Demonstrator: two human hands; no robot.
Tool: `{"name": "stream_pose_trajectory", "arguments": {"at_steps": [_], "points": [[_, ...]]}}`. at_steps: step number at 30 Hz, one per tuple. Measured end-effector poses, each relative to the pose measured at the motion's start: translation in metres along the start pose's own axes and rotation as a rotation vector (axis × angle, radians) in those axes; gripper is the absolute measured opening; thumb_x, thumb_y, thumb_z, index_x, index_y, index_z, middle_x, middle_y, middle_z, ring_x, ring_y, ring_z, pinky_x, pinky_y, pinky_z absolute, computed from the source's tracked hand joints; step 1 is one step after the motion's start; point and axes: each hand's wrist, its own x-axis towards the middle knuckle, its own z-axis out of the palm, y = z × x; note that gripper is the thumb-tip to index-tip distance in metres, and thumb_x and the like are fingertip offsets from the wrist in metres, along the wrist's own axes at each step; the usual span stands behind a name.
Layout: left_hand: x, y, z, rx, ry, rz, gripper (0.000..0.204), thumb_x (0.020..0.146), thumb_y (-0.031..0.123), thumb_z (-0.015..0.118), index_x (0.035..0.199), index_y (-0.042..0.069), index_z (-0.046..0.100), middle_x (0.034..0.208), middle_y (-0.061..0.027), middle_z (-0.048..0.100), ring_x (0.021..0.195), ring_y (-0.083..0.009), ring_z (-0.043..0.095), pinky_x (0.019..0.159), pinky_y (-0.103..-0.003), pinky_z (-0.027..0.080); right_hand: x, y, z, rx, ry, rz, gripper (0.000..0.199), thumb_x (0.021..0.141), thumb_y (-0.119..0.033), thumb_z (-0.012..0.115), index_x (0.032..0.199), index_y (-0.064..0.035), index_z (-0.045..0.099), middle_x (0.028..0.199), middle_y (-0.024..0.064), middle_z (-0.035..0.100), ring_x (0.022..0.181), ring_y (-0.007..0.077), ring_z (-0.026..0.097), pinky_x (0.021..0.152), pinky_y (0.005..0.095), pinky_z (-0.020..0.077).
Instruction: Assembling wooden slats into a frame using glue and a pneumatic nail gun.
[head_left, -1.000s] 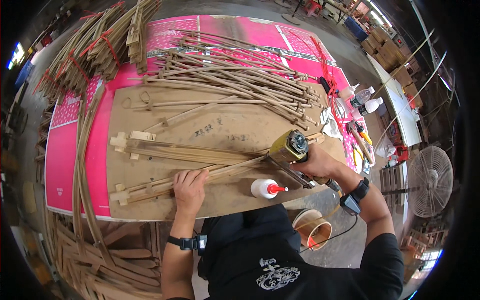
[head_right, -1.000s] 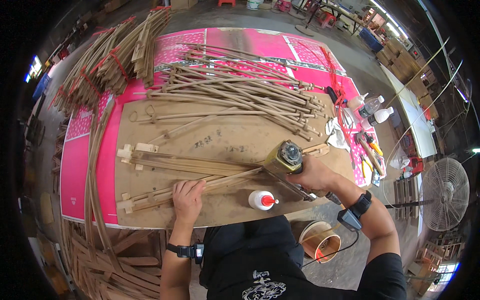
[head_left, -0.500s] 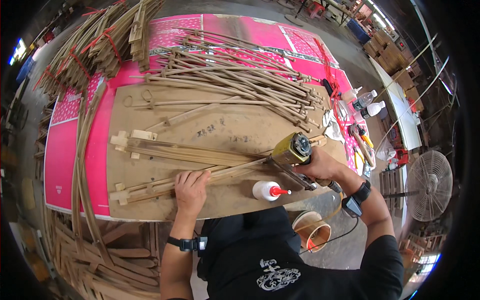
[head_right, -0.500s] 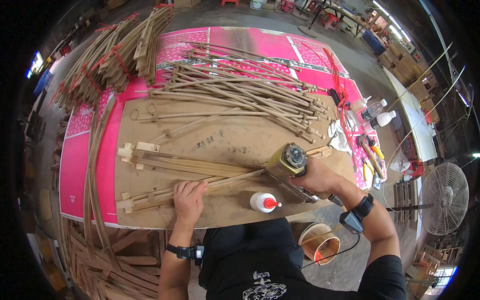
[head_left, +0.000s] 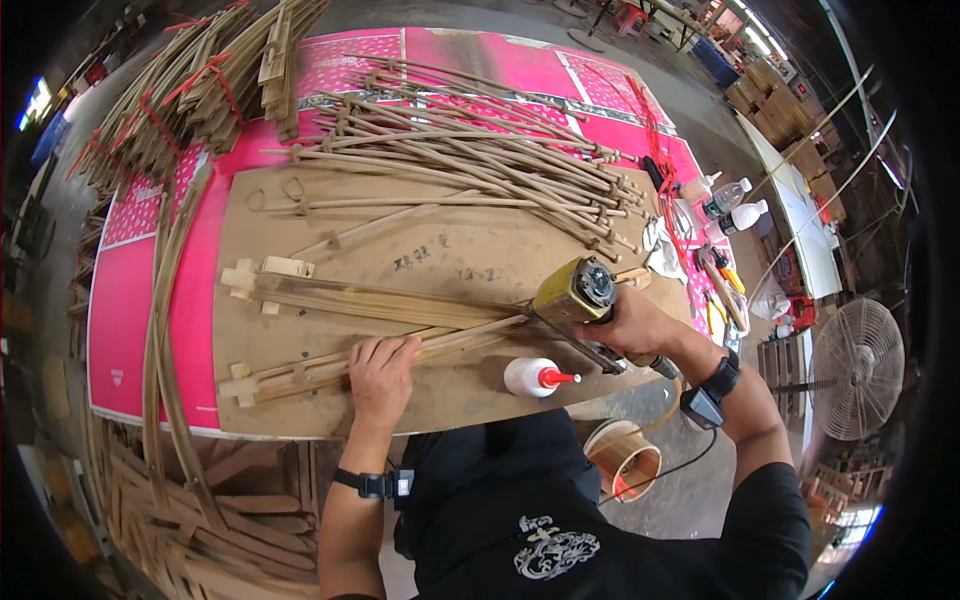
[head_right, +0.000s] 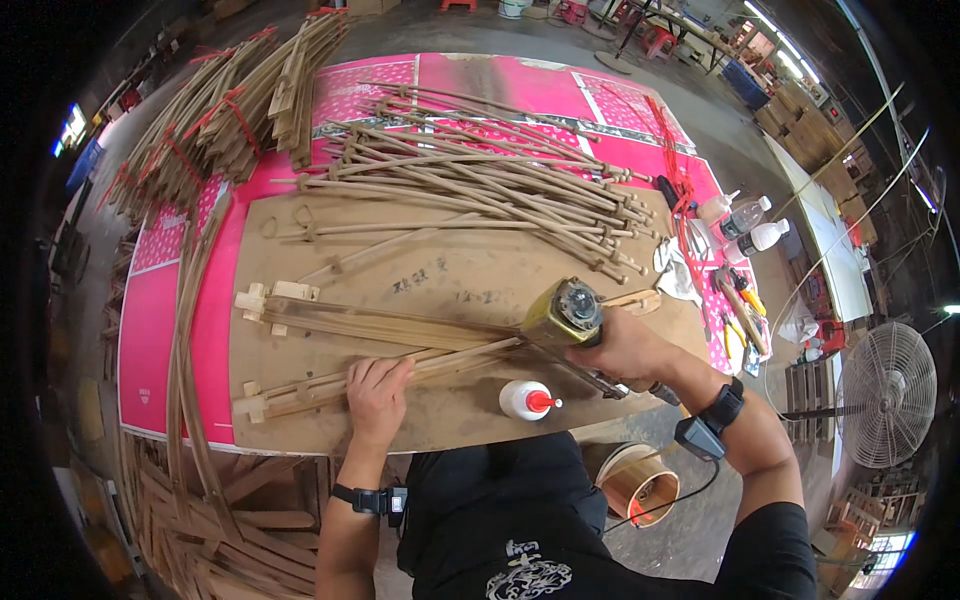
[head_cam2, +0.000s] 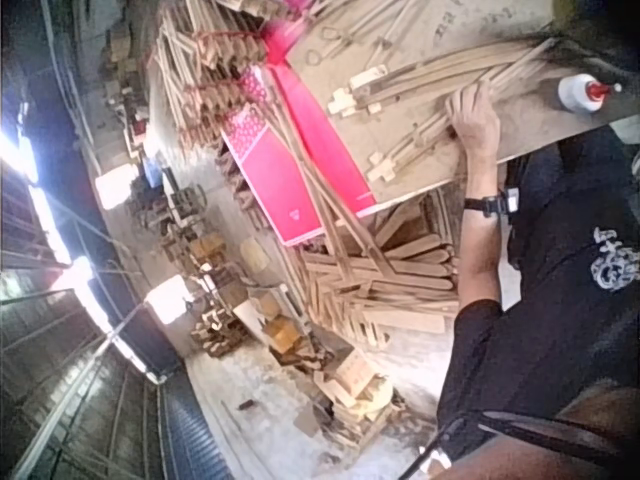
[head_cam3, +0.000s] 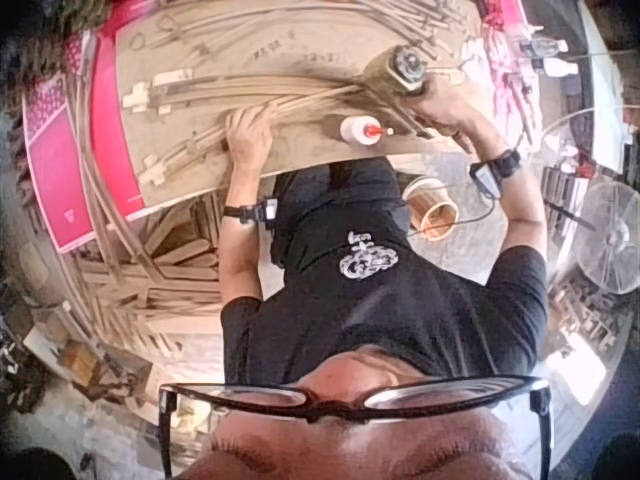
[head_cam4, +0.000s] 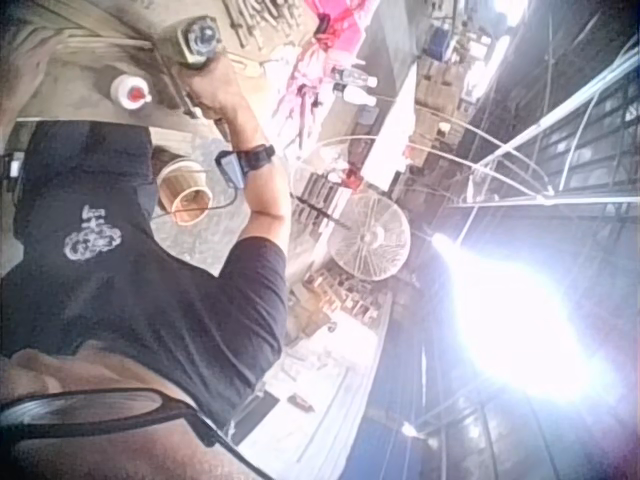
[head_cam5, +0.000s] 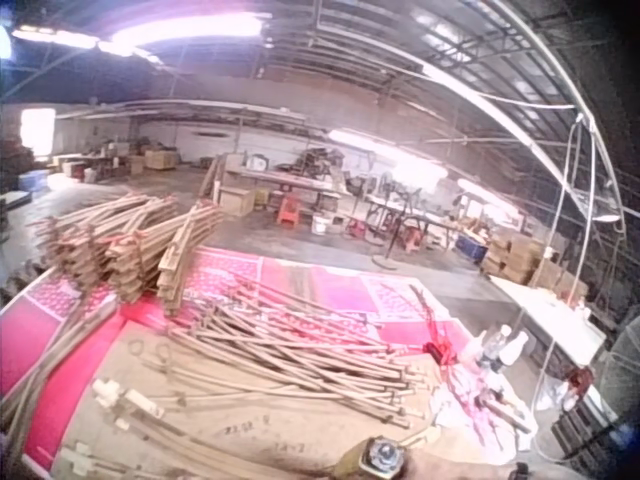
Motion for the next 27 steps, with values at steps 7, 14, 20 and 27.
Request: {"name": "stream_pose_trajectory", "arguments": {"at_steps": [7, 14, 20, 27], "points": [[-0.001, -0.002, 0.002, 0.004, -0.003, 0.003, 0.023, 0.081, 0.011, 0.079, 0.104, 0.012, 0.078, 0.096, -0.0024, 0.070, 0.094, -0.0269, 0.063, 0.087, -0.043, 0.048, 0.015, 0.015, 0.013, -0.052, -0.004, -0.166, 0.043, 0.085, -0.022, 0.081, 0.123, -0.0051, 0.074, 0.104, 0.0139, 0.078, 0.096, 0.0242, 0.073, 0.092, 0.0369, 0.0558], [0.000, -0.001, 0.003, 0.008, 0.007, 0.017, 0.021, 0.081, 0.010, 0.078, 0.102, 0.013, 0.077, 0.096, -0.0021, 0.070, 0.093, -0.0264, 0.063, 0.087, -0.042, 0.048, 0.012, 0.007, 0.013, -0.079, -0.022, -0.139, 0.043, 0.085, -0.023, 0.080, 0.123, -0.0056, 0.074, 0.106, 0.0154, 0.078, 0.097, 0.0247, 0.074, 0.090, 0.0373, 0.0568], [-0.001, -0.003, 0.002, 0.022, 0.007, 0.018, 0.020, 0.081, 0.010, 0.078, 0.101, 0.012, 0.077, 0.095, -0.0017, 0.070, 0.093, -0.0261, 0.063, 0.087, -0.042, 0.048, 0.011, -0.003, 0.014, -0.141, -0.015, -0.123, 0.042, 0.086, -0.020, 0.079, 0.124, -0.0050, 0.073, 0.106, 0.0162, 0.078, 0.098, 0.0263, 0.074, 0.090, 0.0381, 0.0568], [0.000, 0.000, 0.001, -0.012, 0.027, -0.003, 0.022, 0.080, 0.010, 0.080, 0.102, 0.013, 0.077, 0.093, -0.0014, 0.070, 0.092, -0.0269, 0.062, 0.086, -0.043, 0.048, 0.008, -0.019, 0.014, -0.097, -0.061, -0.218, 0.040, 0.086, -0.018, 0.078, 0.123, -0.0034, 0.073, 0.106, 0.0168, 0.078, 0.098, 0.0262, 0.074, 0.091, 0.0384, 0.0562]]}}
